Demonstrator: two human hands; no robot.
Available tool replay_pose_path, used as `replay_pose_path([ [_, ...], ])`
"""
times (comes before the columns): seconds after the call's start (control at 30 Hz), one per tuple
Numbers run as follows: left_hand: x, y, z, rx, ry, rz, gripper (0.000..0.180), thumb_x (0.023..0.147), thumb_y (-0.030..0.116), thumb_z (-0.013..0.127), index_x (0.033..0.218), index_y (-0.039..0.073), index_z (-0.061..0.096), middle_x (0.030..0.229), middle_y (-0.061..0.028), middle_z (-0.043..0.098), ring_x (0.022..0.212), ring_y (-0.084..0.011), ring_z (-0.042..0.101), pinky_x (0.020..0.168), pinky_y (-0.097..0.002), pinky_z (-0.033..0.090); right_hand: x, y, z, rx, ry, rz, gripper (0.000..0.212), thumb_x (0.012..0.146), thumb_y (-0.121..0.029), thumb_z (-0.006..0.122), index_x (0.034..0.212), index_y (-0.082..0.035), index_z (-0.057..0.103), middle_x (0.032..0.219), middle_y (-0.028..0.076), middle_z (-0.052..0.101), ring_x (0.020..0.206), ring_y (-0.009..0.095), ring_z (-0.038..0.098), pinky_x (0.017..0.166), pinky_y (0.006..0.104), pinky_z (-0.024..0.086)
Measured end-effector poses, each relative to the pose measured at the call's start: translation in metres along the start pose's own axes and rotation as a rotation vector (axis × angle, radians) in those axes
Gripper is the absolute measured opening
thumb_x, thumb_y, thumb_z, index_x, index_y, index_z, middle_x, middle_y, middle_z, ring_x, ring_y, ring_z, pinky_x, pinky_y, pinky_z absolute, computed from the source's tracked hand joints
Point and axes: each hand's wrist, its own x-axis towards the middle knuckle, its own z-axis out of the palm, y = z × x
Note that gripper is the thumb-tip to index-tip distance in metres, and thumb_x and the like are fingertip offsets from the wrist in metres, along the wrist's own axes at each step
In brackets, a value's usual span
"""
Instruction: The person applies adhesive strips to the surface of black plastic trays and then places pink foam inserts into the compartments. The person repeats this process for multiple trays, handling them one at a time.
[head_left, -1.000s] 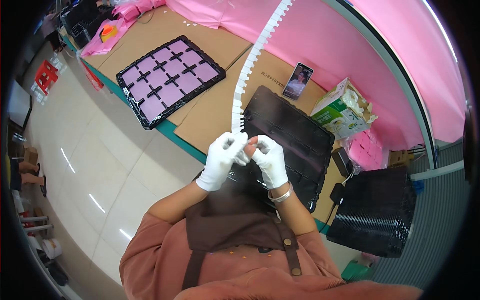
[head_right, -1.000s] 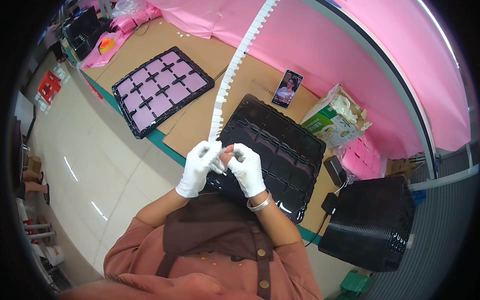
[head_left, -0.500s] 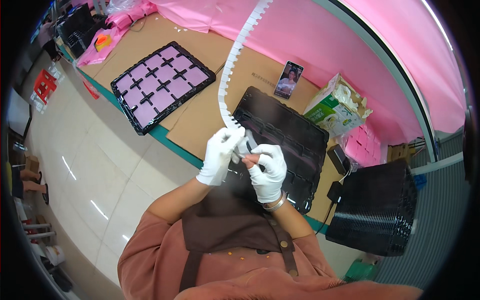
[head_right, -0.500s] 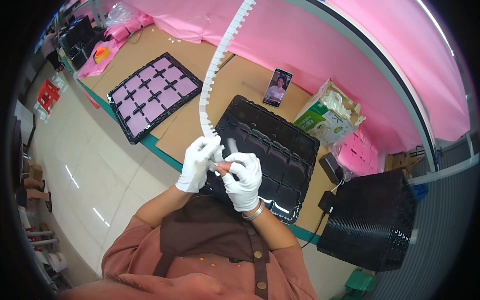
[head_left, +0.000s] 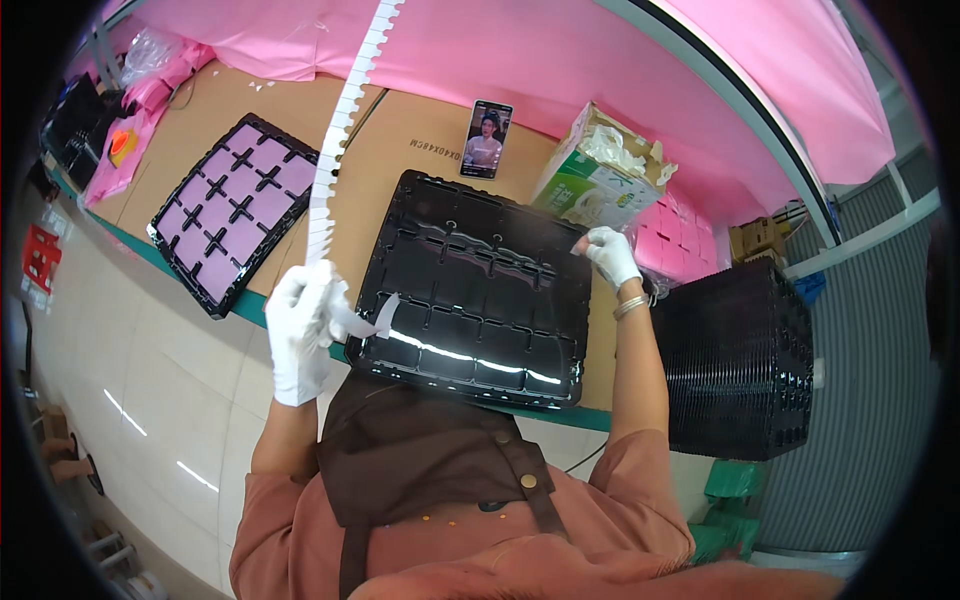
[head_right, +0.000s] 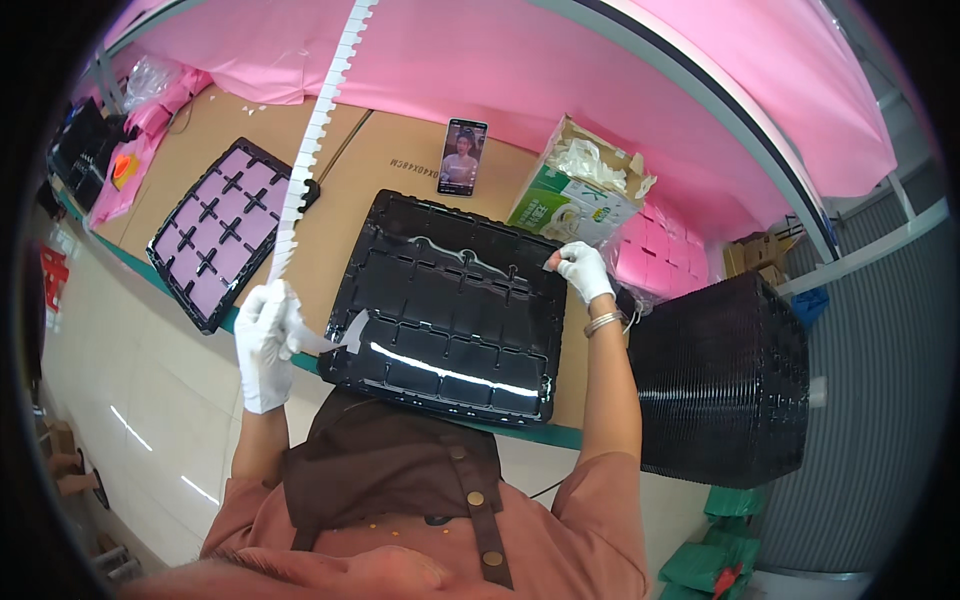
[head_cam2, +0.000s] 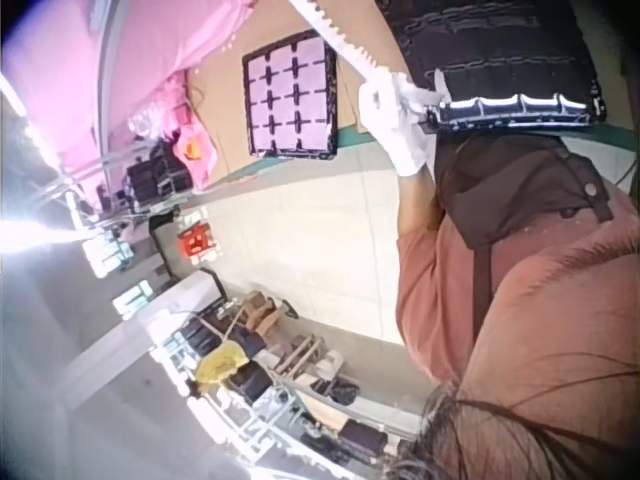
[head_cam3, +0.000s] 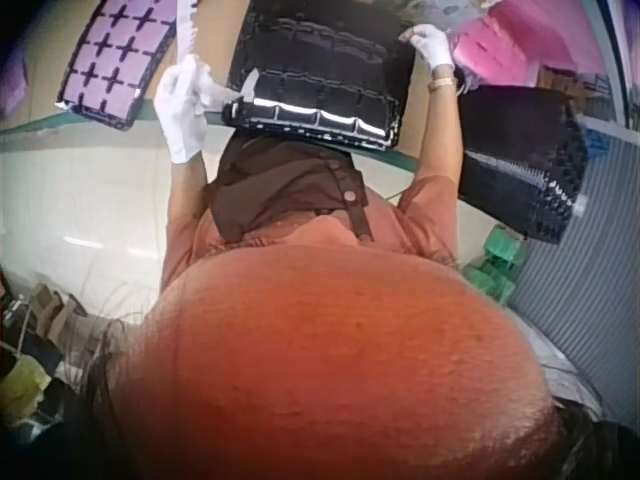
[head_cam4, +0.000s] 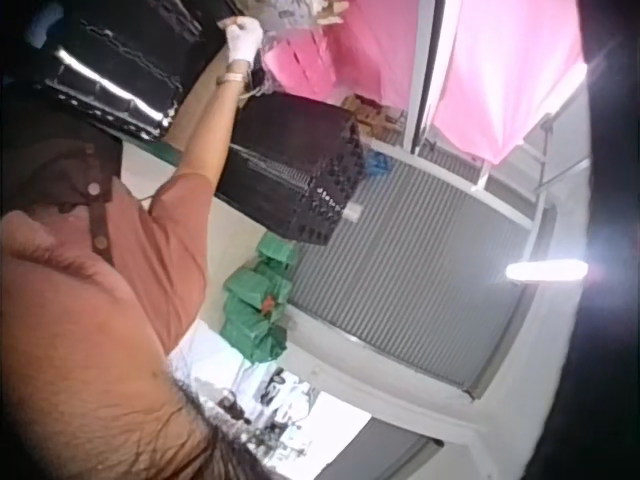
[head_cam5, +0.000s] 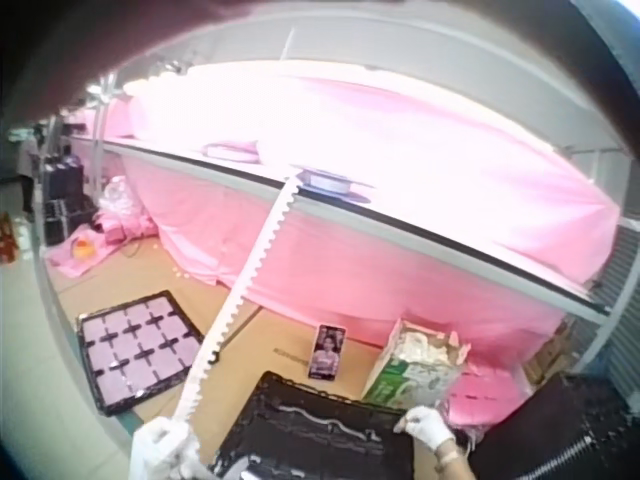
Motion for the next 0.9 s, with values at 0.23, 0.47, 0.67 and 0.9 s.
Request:
replay_pose_path([
  [0.23, 0.001, 0.002, -0.013, -0.023, 0.007, 0.058, 0.02, 0.097, 0.022, 0.06, 0.089, 0.004, 0.059, 0.071, -0.0024, 0.055, 0.045, -0.0054, 0.044, 0.037, -0.0164, 0.026, 0.0, -0.023, 0.032, -0.428, 0.162, 0.059, 0.026, 0.06, -0.01, 0.087, 0.073, -0.003, 0.065, 0.091, 0.015, 0.063, 0.086, 0.033, 0.063, 0.077, 0.0395, 0.052],
  [0.47, -0.004, -0.006, 0.008, 0.016, -0.068, -0.013, 0.018, 0.098, 0.021, 0.059, 0.092, 0.004, 0.058, 0.072, -0.003, 0.057, 0.046, -0.0045, 0.045, 0.037, -0.0164, 0.028, 0.001, -0.005, 0.028, -0.481, 0.129, 0.006, 0.035, 0.061, -0.014, 0.088, 0.081, -0.003, 0.062, 0.089, 0.015, 0.061, 0.084, 0.035, 0.061, 0.074, 0.0424, 0.05],
  [0.67, -0.007, -0.039, 0.049, 0.061, -0.259, -0.07, 0.023, 0.094, 0.021, 0.063, 0.102, 0.0, 0.061, 0.081, -0.008, 0.065, 0.054, -0.0071, 0.054, 0.043, -0.0195, 0.041, -0.062, -0.128, 0.044, 0.255, 0.284, -0.06, 0.02, 0.078, -0.012, 0.077, 0.09, -0.003, 0.063, 0.085, 0.007, 0.06, 0.076, 0.016, 0.058, 0.072, 0.0316, 0.049],
  [0.9, -0.017, -0.072, 0.073, 0.014, -0.352, -0.095, 0.018, 0.095, 0.021, 0.063, 0.098, 0.004, 0.061, 0.079, -0.0049, 0.065, 0.059, -0.0083, 0.059, 0.05, -0.0212, 0.047, -0.131, -0.212, 0.1, 0.873, -0.107, 0.062, 0.018, 0.087, -0.014, 0.072, 0.098, -0.002, 0.066, 0.082, 0.001, 0.064, 0.073, 0.006, 0.058, 0.067, 0.0214, 0.046],
])
